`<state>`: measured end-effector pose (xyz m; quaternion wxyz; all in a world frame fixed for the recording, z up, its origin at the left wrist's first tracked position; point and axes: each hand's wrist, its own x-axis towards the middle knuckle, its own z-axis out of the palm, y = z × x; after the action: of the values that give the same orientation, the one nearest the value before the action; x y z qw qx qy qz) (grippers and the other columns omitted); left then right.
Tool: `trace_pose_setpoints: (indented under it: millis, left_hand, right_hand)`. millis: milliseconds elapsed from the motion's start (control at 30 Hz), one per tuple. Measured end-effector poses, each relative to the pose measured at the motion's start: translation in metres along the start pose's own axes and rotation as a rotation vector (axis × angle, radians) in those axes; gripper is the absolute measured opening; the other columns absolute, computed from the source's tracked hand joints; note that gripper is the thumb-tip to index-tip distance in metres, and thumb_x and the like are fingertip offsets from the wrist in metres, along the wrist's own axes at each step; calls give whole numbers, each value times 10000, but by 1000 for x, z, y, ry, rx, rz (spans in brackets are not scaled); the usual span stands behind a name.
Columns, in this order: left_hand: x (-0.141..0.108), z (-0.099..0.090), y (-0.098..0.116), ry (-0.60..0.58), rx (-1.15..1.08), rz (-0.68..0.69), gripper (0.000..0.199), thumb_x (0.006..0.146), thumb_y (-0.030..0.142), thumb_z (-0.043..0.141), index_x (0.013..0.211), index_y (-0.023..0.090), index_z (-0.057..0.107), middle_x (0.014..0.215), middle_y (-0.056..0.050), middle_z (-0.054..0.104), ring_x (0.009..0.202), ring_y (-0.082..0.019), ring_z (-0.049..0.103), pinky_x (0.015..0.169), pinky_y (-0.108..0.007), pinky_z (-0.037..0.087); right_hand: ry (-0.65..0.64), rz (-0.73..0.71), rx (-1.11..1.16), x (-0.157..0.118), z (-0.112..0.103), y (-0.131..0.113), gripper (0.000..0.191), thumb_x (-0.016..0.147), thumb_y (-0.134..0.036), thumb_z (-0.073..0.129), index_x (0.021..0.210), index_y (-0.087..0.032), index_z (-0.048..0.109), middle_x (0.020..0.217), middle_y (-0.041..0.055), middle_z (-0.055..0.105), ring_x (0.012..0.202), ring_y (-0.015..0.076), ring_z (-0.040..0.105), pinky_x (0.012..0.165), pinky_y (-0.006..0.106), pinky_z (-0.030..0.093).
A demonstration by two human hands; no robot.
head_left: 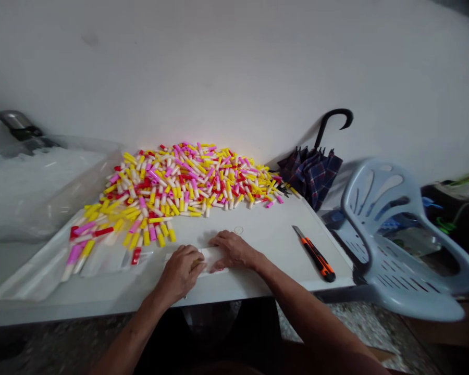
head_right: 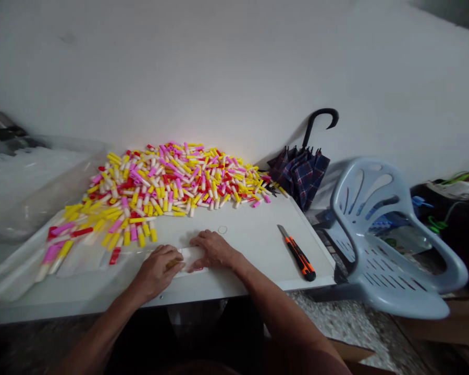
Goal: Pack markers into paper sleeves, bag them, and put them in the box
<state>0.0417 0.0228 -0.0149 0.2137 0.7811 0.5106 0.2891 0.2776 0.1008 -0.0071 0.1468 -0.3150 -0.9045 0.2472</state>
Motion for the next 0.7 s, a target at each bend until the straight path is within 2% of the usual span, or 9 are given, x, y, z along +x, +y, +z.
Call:
trace_pose_setpoints:
  millis: [67,100,167,200,267,367,500,600,700]
  left_hand:
    - [2,-2,1,-20,-22,-21,141,935,217,629,808,239,688,905,-29,698,919,-237,617,851,-382,460]
    - [2,-1,1,-10,-29,-23,157,938,212,620,797,236,684,886,-28,699,905,-236,615,848,-384,458]
    - [0,5,0,45,-42,-19,160,960,230,608,818,233,682,873,-29,704,888,-237,610,848,-391,455]
    - [-2,9,-1,83,-48,-12,164,976,249,602,834,232,682,878,-30,709,888,-237,610,851,-395,453]
    - [-7,16,-2,164,-59,1,180,1002,283,591,856,233,684,901,-33,719,895,-234,613,861,-398,453]
    - [-13,22,-2,235,-75,18,196,1019,293,586,865,233,691,915,-32,728,899,-226,618,868,-394,456]
    - [-13,21,-1,246,-82,26,204,1027,291,595,857,226,688,892,-25,722,882,-216,608,851,-384,451]
    - [-13,22,-2,265,-75,40,182,1020,275,611,862,226,688,893,-17,721,880,-214,605,846,-380,447]
    - [-13,23,-4,271,-75,56,156,1013,265,622,877,231,691,912,-11,725,885,-215,610,846,-378,445]
  right_hand:
    - [43,64,141,3,-14,12,574,819,-518,851,1264,-192,692,1091,81,716,929,221,662,831,317,514]
    - [130,141,177,6,-22,21,474,877,-482,796,1237,-189,700,1052,63,723,869,193,661,793,292,510]
    - [384,335,138,16,-41,40,335,962,-430,672,1161,-164,715,978,50,723,802,168,641,756,272,492]
    - [503,432,75,23,-50,51,311,984,-413,621,1122,-152,719,949,53,718,800,169,632,756,273,481]
    - [630,561,-16,40,-66,70,305,995,-374,566,1095,-126,713,917,68,707,806,181,614,753,285,457]
    - [640,641,-59,65,-80,91,257,940,-335,609,1020,-117,720,849,71,696,763,191,587,717,291,426]
    - [598,661,-74,83,-79,102,186,915,-245,577,868,-142,725,802,68,705,745,192,592,691,282,405]
    - [571,660,-97,74,-74,104,239,954,-252,533,841,-150,718,798,74,716,759,201,608,691,286,407]
    - [544,675,-138,52,-65,105,241,988,-313,547,1007,-145,719,876,88,734,802,215,625,713,292,419]
